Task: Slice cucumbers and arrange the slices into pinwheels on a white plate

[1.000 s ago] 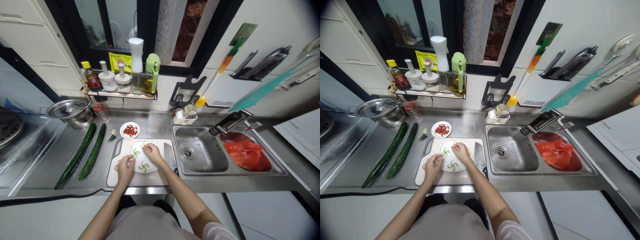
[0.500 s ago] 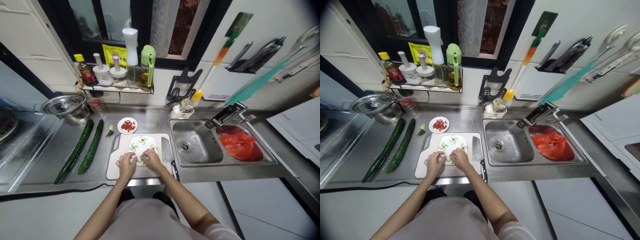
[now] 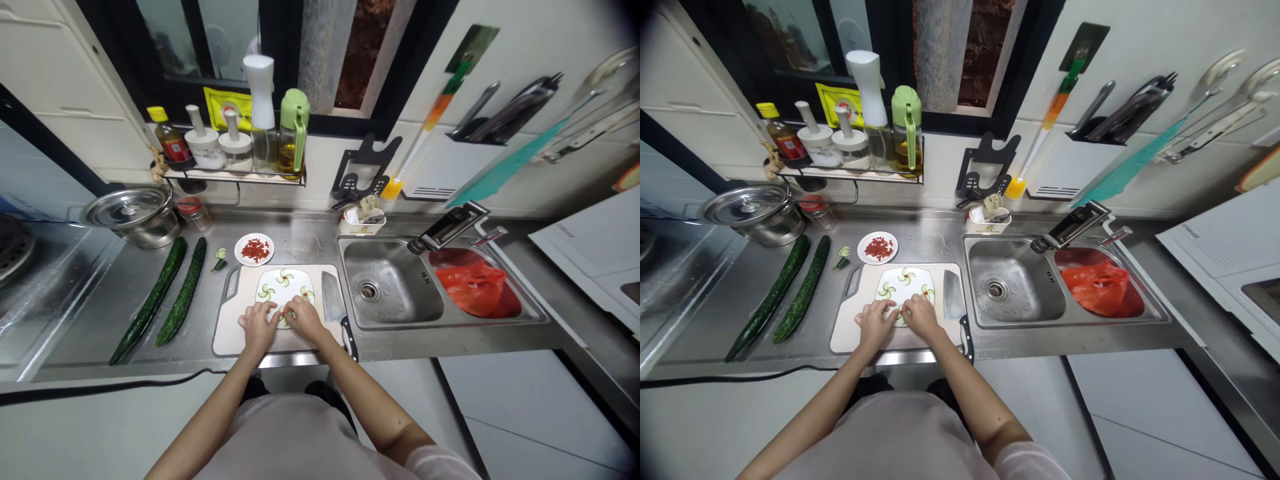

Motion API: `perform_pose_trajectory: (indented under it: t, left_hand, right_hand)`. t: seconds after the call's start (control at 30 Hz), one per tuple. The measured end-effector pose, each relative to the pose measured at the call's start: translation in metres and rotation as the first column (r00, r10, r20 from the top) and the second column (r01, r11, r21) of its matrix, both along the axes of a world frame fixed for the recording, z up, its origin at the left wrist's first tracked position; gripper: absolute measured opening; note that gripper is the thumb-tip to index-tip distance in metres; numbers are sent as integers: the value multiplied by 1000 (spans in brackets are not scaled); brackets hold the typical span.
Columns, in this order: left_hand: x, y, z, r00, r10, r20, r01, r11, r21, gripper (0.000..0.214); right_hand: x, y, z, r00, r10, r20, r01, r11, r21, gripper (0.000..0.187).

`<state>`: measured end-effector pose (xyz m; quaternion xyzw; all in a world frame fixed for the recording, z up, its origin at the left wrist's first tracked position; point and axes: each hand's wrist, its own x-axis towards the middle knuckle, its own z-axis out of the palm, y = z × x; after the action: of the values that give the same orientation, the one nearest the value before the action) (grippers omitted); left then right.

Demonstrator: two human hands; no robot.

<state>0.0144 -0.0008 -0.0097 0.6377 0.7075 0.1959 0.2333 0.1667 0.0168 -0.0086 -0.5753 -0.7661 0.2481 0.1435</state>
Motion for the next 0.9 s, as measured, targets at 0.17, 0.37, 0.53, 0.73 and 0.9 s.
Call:
perform_pose_trajectory:
  t: [0.17,0.37,0.53,0.73,0.9]
  left_hand:
    - [2,1,-1,1000,-12,-7,12,1000,-12,19]
    - [5,0,-3,999,-21,-36,20,999,-35,16]
    - [7,1,-4,998,-32,-63,28,998,-50,18]
    - [7,2,-4,996,-43,-76,38,997,-64,18]
    - [7,3,-5,995,-50,-81,45,997,-62,19]
  right_hand:
    - [0,-1,1,999,6,31,-6,1000,8,9]
    - [-1,-1,1,995,22,100,-21,1000,-14,12]
    - [-2,-1,1,990,28,136,-26,1000,-14,13]
    - [-2,-3,-1,991,1,131,-1,1000,1,13]
    - [-4,-3,0,986,5,164,-6,1000,6,17]
